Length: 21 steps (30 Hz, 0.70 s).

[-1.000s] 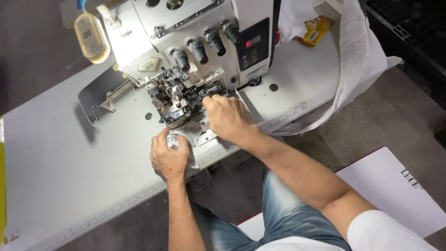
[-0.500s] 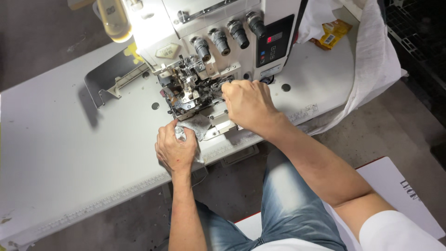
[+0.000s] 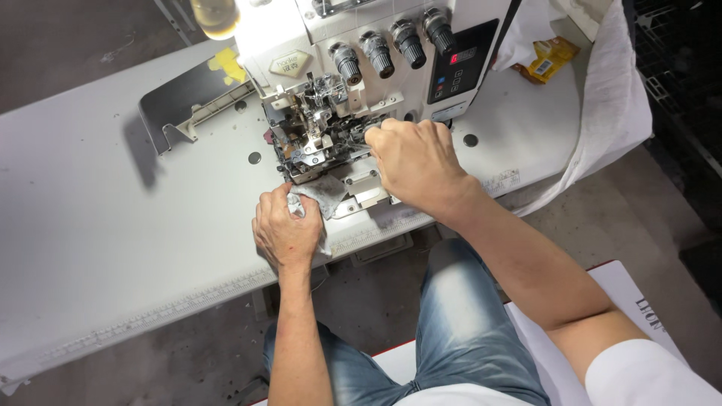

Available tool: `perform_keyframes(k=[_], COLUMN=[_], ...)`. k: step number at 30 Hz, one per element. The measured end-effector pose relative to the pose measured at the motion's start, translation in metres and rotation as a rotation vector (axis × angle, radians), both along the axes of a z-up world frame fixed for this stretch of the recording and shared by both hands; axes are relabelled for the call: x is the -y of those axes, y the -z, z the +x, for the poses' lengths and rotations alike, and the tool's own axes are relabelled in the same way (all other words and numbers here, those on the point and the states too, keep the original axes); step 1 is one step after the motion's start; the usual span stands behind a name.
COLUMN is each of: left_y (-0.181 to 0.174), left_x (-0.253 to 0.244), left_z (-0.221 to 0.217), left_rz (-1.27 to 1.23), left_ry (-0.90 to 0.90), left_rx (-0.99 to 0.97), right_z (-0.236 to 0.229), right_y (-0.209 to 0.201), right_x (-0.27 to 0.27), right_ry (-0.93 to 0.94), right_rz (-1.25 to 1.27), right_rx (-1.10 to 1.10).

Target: The person cleans and clears debris from an industrial sewing machine using a small tool and a cloth. They remove a metal plate to reach internal components, wipe down the area, and use the tool to extract small pieces of fabric or thread.

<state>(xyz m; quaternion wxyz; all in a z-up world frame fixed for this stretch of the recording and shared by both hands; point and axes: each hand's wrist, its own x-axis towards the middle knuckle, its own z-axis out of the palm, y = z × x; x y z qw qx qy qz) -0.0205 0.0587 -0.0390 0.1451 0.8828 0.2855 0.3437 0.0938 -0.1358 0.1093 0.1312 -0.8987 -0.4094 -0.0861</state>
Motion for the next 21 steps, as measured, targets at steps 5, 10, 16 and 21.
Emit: perform_keyframes(k=[5, 10, 16, 21], left_y=[-0.002, -0.001, 0.001, 0.002], left_x=[0.001, 0.000, -0.002, -0.002], left_z=[-0.001, -0.001, -0.002, 0.000], left_rz=[-0.013, -0.015, -0.002, 0.007], left_ry=[0.009, 0.012, 0.020, 0.015], left_rx=[0.006, 0.014, 0.018, 0.015], right_z=[-0.003, 0.006, 0.000, 0.019], right_y=[0.016, 0.060, 0.078, 0.118], right_x=[-0.001, -0.012, -0.007, -0.030], right_ry=[0.017, 0.044, 0.042, 0.113], right_rz=[0.004, -0.015, 0.089, 0.107], right_rx=[-0.010, 0.020, -0.136, -0.016])
